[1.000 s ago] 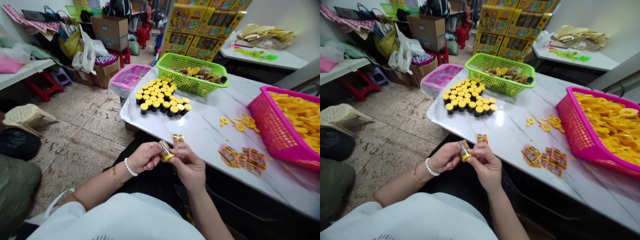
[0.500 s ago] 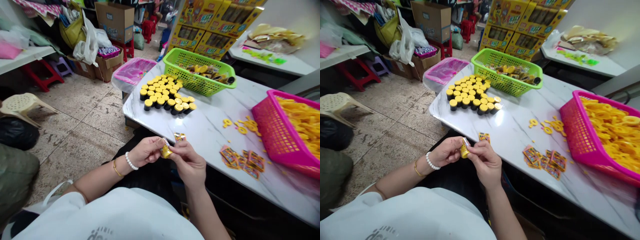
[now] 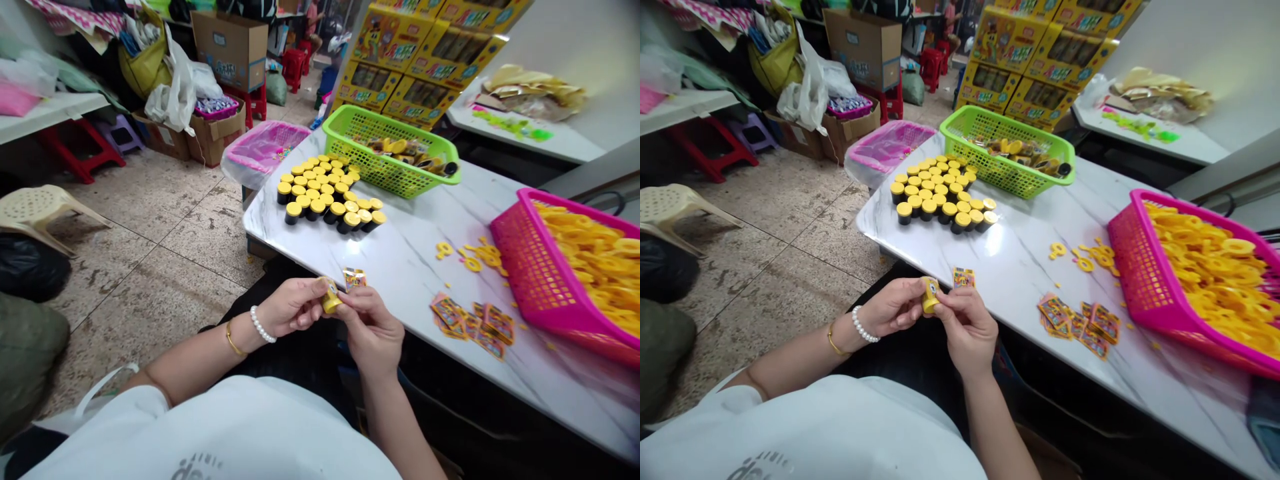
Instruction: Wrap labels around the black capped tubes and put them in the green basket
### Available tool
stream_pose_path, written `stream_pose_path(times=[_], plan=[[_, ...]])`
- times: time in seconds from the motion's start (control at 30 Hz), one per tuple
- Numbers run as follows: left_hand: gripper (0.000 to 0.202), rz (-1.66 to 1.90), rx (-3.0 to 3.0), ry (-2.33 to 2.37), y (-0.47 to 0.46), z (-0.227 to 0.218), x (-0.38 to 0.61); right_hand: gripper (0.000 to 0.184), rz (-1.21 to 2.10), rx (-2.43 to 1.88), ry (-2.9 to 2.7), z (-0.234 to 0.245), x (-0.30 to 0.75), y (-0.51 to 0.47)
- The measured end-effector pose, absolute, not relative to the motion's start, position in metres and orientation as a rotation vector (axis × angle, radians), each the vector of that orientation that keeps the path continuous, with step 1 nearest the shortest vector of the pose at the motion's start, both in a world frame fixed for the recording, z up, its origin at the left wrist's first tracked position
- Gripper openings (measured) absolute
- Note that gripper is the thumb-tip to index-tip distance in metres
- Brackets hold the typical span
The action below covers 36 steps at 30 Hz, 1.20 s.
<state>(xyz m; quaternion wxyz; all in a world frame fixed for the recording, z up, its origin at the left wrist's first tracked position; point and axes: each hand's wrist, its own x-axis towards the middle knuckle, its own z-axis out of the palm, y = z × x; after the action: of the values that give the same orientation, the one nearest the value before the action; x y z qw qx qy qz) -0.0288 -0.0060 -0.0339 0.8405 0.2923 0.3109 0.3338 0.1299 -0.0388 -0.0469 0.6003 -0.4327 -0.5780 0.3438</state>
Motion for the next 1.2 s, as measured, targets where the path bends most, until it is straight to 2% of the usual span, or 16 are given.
stream_pose_path(times=[0.17, 0.33, 0.67, 0.73, 0.83, 1.0, 1.1, 1.2], plan=[[0.054, 0.639, 0.587, 0.659, -0.006, -0.036, -0.030, 0.001, 0.883, -1.039, -1.174, -0.059, 0.125, -0.041], [0.058, 0.608, 0.574, 0.670, -0.009, -0.039, -0.028, 0.016, 0.906, -1.007, -1.339, -0.053, 0.128, -0.043], [0.056, 0.570, 0.532, 0.704, -0.007, -0.041, -0.024, 0.009, 0.784, -1.029, -1.336, -0.057, 0.126, -0.043], [0.058, 0.616, 0.562, 0.722, -0.007, -0.041, -0.025, 0.019, 0.810, -1.102, -1.396, -0.054, 0.129, -0.042], [0.058, 0.689, 0.648, 0.748, -0.008, -0.040, -0.027, 0.034, 0.830, -1.222, -1.520, -0.045, 0.131, -0.039], [0.063, 0.711, 0.788, 0.811, -0.004, -0.038, -0.030, 0.015, 0.774, -1.257, -1.655, -0.031, 0.134, -0.027], [0.066, 0.775, 0.781, 0.874, 0.001, -0.037, -0.037, 0.026, 0.943, -1.287, -1.645, -0.008, 0.154, 0.004], [0.069, 0.846, 0.762, 0.919, 0.004, -0.037, -0.045, 0.041, 1.110, -1.370, -1.447, 0.034, 0.182, 0.066]])
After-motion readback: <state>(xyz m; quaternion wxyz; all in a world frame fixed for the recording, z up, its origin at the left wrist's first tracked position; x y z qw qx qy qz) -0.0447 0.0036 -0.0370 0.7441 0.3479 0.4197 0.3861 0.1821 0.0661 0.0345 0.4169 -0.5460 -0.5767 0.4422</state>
